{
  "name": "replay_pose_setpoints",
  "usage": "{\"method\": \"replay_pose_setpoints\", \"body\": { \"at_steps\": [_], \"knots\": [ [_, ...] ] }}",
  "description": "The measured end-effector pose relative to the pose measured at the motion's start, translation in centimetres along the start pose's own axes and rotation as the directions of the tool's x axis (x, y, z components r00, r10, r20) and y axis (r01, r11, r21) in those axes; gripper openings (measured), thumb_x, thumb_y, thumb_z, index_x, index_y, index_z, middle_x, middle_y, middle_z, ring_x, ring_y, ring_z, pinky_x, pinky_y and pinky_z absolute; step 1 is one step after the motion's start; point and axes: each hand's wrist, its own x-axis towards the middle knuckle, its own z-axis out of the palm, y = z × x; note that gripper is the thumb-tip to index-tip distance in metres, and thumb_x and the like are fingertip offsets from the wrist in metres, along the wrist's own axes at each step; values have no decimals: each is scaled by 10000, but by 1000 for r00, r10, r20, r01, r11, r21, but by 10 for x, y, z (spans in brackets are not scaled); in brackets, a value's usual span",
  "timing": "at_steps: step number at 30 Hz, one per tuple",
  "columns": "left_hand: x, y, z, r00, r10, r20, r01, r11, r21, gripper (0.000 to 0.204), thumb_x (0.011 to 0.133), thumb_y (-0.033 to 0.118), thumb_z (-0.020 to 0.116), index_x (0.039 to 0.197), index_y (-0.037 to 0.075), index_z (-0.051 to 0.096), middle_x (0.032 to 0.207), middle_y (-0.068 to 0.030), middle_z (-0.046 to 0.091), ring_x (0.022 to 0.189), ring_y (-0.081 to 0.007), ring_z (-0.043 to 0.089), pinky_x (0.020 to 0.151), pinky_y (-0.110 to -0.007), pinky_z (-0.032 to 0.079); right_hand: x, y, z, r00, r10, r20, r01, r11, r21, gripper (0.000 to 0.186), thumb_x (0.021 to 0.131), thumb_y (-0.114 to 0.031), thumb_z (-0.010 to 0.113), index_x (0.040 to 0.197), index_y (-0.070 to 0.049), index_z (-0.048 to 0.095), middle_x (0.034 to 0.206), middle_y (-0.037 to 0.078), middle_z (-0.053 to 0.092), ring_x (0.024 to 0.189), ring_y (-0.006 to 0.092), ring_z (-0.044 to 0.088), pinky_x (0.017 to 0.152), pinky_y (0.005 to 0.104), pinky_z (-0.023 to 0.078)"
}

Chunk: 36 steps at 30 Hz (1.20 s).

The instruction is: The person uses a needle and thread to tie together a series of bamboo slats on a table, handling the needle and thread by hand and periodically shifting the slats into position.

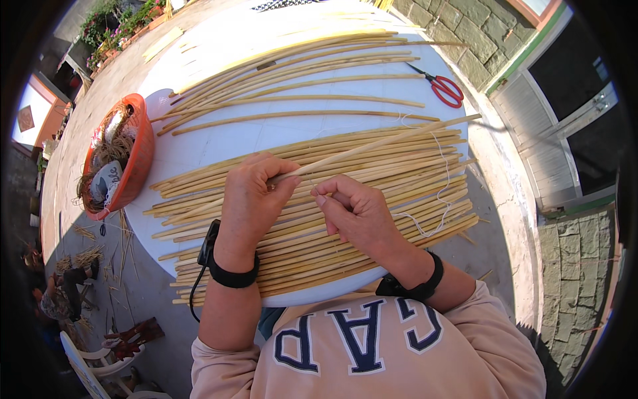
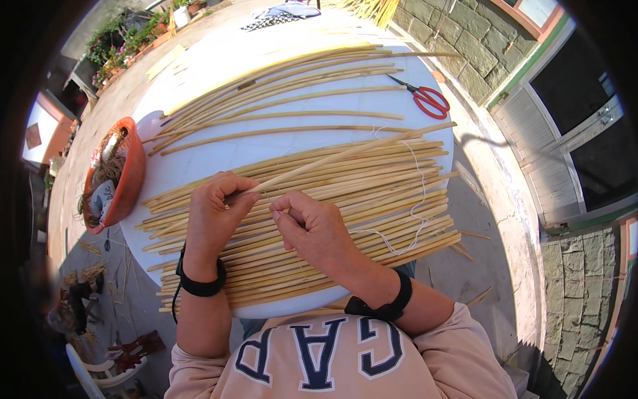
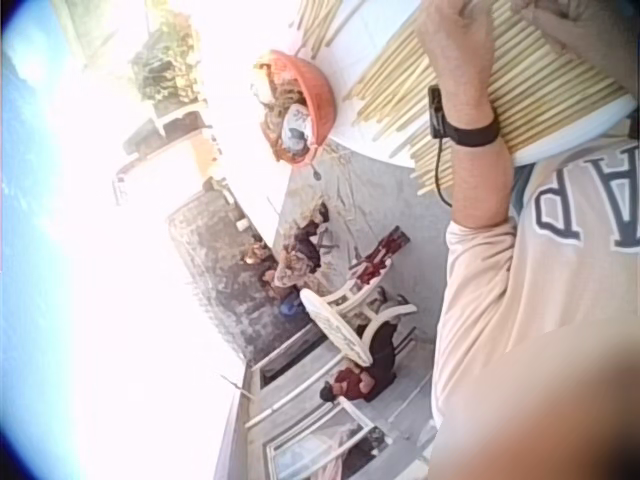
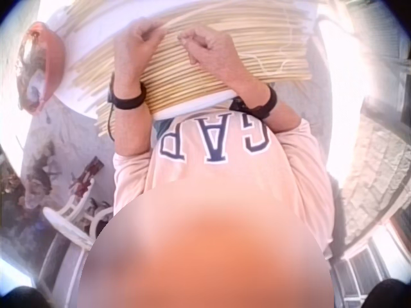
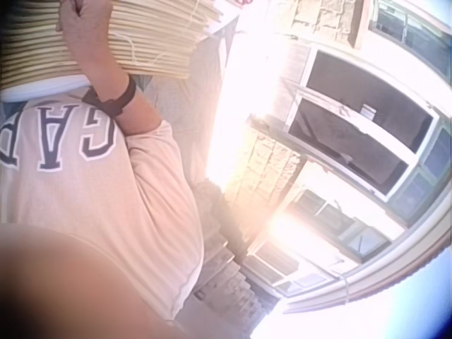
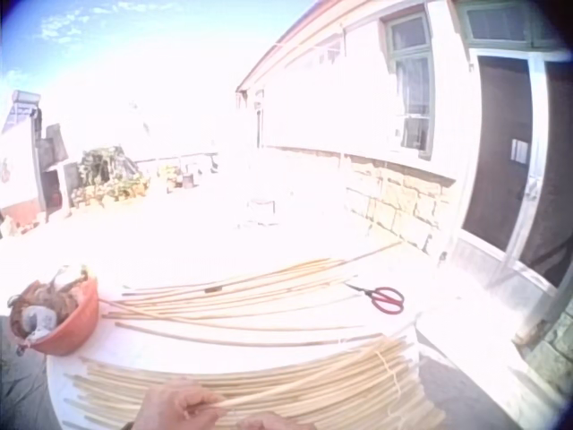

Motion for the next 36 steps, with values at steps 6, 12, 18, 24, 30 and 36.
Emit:
{"method": "replay_pose_setpoints", "body": {
  "at_steps": [6, 12, 18, 24, 30, 36],
  "knots": [
    [0, -1, 4, 998, 1, -68, -2, 1000, -11, 123, 714, 35, 713, 830, 0, 692, 737, -102, 646, 681, -201, 588, 584, -298, 466, 2, 3, -1, 1000, 4, 18, -4, 1000, -10, 97, 928, -97, 566, 993, -33, 600, 607, -22, 565, 507, 6, 508, 407, 158, 361],
    [4, -3, 4, 997, 36, -74, -35, 999, 10, 118, 753, 18, 700, 859, -33, 684, 736, -71, 630, 644, -80, 558, 575, -219, 442, 6, 3, -3, 1000, -22, 21, 22, 1000, -18, 100, 928, -96, 565, 995, -31, 601, 599, -22, 565, 504, 8, 509, 402, 161, 361],
    [4, -2, 5, 997, 1, -79, -2, 1000, -12, 117, 718, 36, 715, 827, -2, 694, 728, -98, 641, 657, -192, 577, 572, -292, 461, 5, 2, -3, 999, -23, 27, 24, 1000, -15, 105, 928, -99, 568, 999, -29, 600, 596, -20, 565, 503, 9, 511, 400, 158, 361],
    [5, -1, 5, 997, -3, -80, 2, 1000, -15, 118, 719, 38, 716, 828, -4, 694, 721, -97, 636, 646, -189, 567, 566, -290, 456, 6, 3, -3, 999, -22, 32, 22, 1000, -2, 108, 930, -99, 567, 1002, -25, 599, 601, -19, 567, 505, 10, 515, 400, 157, 363],
    [4, 0, 5, 996, 8, -88, -9, 1000, -12, 117, 718, 40, 718, 822, -5, 693, 715, -99, 632, 641, -188, 564, 564, -291, 453, 6, 2, -3, 999, -21, 35, 21, 1000, 8, 107, 929, -87, 559, 1003, -21, 599, 615, -17, 573, 512, 11, 520, 403, 156, 368],
    [4, -1, 5, 997, 17, -81, -17, 1000, 0, 112, 716, 40, 719, 815, -5, 690, 712, -99, 628, 638, -191, 563, 564, -292, 451, 5, 3, -4, 999, -15, 39, 15, 1000, 19, 108, 928, -83, 556, 1005, -21, 600, 620, -16, 573, 519, 11, 521, 404, 156, 370]
  ]
}}
